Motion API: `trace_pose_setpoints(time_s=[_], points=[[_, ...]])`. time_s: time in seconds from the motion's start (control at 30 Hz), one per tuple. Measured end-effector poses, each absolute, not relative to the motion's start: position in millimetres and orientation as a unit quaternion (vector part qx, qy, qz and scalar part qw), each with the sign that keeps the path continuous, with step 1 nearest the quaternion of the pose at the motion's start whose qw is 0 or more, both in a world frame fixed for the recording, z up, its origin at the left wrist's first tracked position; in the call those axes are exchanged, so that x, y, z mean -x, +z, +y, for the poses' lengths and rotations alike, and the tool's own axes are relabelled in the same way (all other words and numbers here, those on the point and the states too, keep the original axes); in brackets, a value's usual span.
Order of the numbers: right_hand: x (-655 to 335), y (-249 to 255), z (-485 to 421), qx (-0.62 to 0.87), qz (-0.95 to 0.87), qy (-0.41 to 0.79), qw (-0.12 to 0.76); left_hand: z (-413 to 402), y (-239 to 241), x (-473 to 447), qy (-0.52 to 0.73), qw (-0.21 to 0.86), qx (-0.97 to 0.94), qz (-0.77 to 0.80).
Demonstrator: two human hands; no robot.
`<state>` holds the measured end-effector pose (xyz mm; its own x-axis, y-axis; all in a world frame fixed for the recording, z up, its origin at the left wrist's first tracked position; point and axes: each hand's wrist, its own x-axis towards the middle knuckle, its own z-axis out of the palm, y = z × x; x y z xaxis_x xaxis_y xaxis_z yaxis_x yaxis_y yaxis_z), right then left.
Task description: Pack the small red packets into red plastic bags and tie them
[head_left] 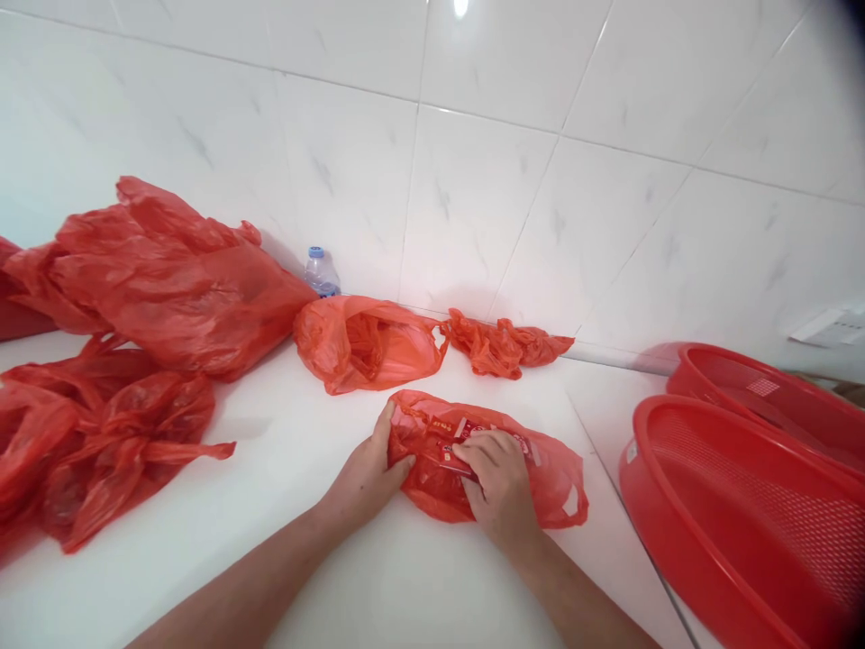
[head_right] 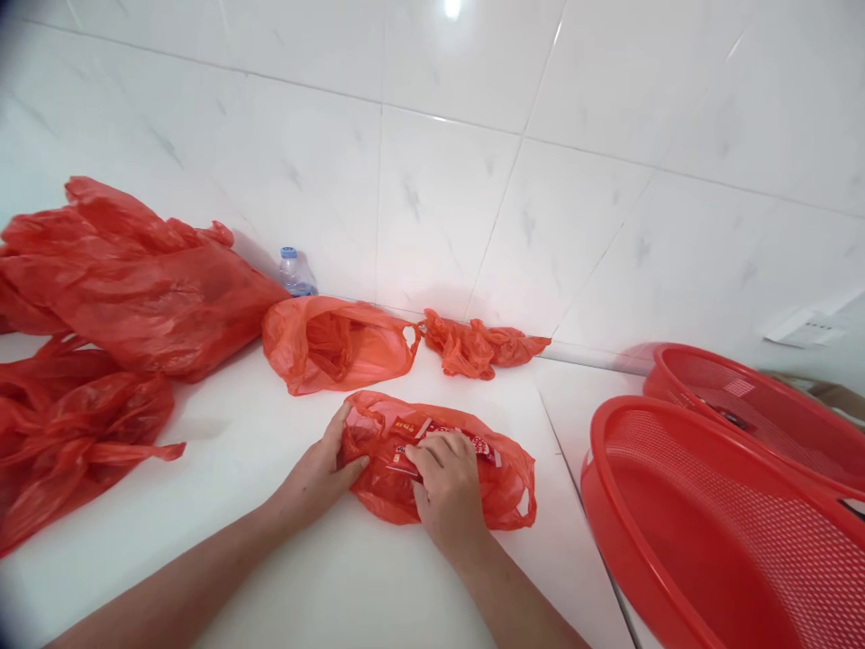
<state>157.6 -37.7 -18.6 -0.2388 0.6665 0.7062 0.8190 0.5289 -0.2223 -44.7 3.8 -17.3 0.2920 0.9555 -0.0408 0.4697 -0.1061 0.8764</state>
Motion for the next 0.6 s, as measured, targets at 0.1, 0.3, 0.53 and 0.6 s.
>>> trace_pose_setpoints(time_s=[0.1,0.3,0.53,0.6], points=[[-158,-17,-41,0.48,-0.793,-0.07,0.369,4,-18,45,0.293,0.41,-0.69,0.519],[-156,-6,-36,0.5,-0.787,0.085,0.351,5,-22,45,0.305,0.411,-0.701,0.497],[-143,-3,9,0.618,-0.753,0.016,0.225,6,-24,47,0.303,0.405,-0.703,0.5],[-139,-5,14,0.626,-0.756,0.012,0.193,6,-22,47,0.299,0.41,-0.7,0.503]])
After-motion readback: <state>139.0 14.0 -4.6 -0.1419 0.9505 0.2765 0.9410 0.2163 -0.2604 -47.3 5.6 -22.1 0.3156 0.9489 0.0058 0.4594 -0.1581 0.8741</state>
